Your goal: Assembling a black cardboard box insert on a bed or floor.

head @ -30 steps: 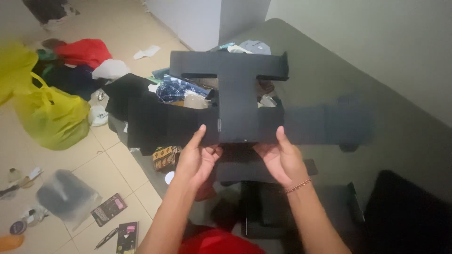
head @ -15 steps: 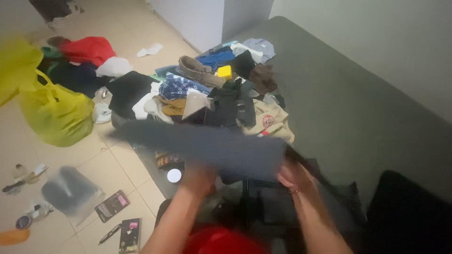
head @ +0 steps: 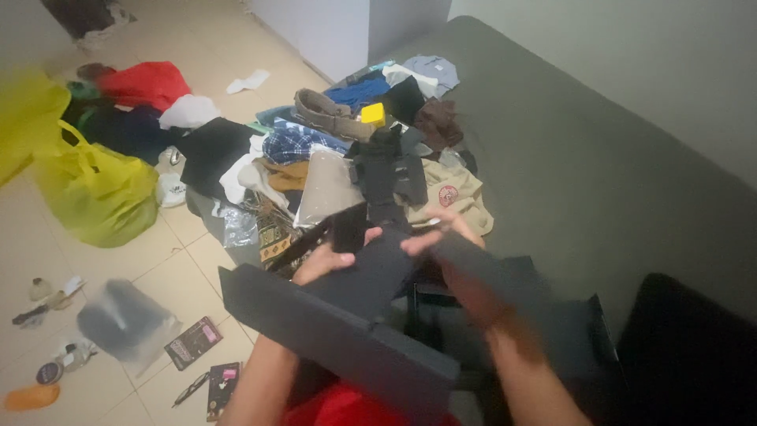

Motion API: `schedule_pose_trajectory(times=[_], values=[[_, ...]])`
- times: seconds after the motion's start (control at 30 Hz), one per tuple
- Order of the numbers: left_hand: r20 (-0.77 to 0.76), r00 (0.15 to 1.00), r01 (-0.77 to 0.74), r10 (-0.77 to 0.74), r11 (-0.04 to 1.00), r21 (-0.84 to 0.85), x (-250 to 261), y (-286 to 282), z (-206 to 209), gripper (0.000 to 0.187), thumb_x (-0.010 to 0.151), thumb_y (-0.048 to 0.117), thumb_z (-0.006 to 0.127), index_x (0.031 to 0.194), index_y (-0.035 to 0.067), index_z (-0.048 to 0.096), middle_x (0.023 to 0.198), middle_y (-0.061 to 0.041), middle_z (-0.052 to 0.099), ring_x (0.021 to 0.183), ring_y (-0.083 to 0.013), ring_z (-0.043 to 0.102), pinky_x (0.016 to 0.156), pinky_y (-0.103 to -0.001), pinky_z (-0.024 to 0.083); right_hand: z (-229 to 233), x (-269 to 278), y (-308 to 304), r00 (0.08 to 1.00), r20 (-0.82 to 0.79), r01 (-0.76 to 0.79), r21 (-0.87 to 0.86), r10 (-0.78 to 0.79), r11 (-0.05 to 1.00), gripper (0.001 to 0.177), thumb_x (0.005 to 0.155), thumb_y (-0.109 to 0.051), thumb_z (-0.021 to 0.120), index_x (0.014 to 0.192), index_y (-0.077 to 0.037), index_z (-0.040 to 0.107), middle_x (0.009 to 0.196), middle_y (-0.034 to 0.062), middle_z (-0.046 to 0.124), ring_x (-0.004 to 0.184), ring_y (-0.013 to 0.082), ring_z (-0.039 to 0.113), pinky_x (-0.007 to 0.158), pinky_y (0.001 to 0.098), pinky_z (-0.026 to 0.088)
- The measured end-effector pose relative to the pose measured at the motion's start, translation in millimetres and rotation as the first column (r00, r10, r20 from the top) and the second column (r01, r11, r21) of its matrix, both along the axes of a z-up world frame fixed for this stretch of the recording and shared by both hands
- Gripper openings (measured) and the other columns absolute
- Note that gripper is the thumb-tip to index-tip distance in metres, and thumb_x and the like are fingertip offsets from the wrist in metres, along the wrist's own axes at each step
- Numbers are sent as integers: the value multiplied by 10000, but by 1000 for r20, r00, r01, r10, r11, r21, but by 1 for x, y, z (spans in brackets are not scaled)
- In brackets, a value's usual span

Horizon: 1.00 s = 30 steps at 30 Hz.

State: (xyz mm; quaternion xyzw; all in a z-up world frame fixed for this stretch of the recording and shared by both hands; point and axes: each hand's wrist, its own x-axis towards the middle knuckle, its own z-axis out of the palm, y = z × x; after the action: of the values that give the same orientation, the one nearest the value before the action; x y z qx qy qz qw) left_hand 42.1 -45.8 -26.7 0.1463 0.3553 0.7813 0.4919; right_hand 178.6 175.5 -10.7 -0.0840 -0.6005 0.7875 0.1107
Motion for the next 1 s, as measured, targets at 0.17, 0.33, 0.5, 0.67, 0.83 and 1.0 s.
schedule_pose_trajectory(times=[0.17, 0.33, 0.5, 0.67, 0.83, 1.0], values=[[-316, 947, -109, 48, 978, -179, 10, 7, 2, 663, 842, 143, 617, 1493, 36, 550, 1324, -225, 645, 1142, -263, 652, 1021, -329, 488, -13, -11, -27, 945, -13, 302, -340, -326, 890, 378, 1002, -226, 562, 1318, -29, 501, 1243, 152, 656, 1199, 257, 651, 1070, 460, 490], [-163, 963, -238, 213, 959, -156, 16, 12, 9, 639, 842, 66, 642, 1467, 36, 511, 1405, -149, 584, 1250, -280, 572, 1055, -409, 443, -24, -15, -28, 926, -23, 335, -404, -376, 851, 346, 1018, -159, 538, 1320, 9, 570, 1271, 140, 652, 1205, 277, 631, 1074, 451, 478], [-453, 842, -363, 292, 929, -76, 14, 1, 14, 703, 837, 131, 641, 1514, 49, 469, 1527, -143, 528, 1356, -227, 527, 1111, -338, 396, -45, -5, -14, 917, 111, 395, -380, -382, 837, 328, 991, -110, 501, 1276, 28, 581, 1247, 159, 653, 1158, 279, 638, 1035, 456, 502], [-468, 883, -361, 37, 691, -627, 8, -9, -9, 587, 892, 339, 707, 1117, -204, 715, 915, -371, 776, 785, -353, 748, 742, -421, 562, -313, 73, 128, 984, 136, 126, -49, -119, 991, 430, 1130, -204, 310, 1038, 147, 540, 977, 266, 551, 872, 341, 536, 817, 465, 453], [-527, 841, -459, 123, 677, -575, 24, -14, 50, 488, 830, 337, 726, 691, -130, 705, 473, -153, 592, 398, -285, 574, 398, -387, 443, -91, 28, 35, 947, 289, 62, 258, -138, 964, 451, 1051, -288, 386, 1226, 42, 638, 1234, 161, 681, 1080, 237, 651, 985, 349, 548], [-549, 821, -449, 156, 771, -452, 16, -14, 40, 409, 863, 373, 735, 721, -10, 719, 470, -127, 599, 373, -228, 589, 353, -348, 445, -78, 28, 37, 921, 361, -24, 430, -148, 902, 377, 1035, -292, 461, 1286, -59, 619, 1252, 97, 656, 1141, 210, 634, 1019, 376, 514]])
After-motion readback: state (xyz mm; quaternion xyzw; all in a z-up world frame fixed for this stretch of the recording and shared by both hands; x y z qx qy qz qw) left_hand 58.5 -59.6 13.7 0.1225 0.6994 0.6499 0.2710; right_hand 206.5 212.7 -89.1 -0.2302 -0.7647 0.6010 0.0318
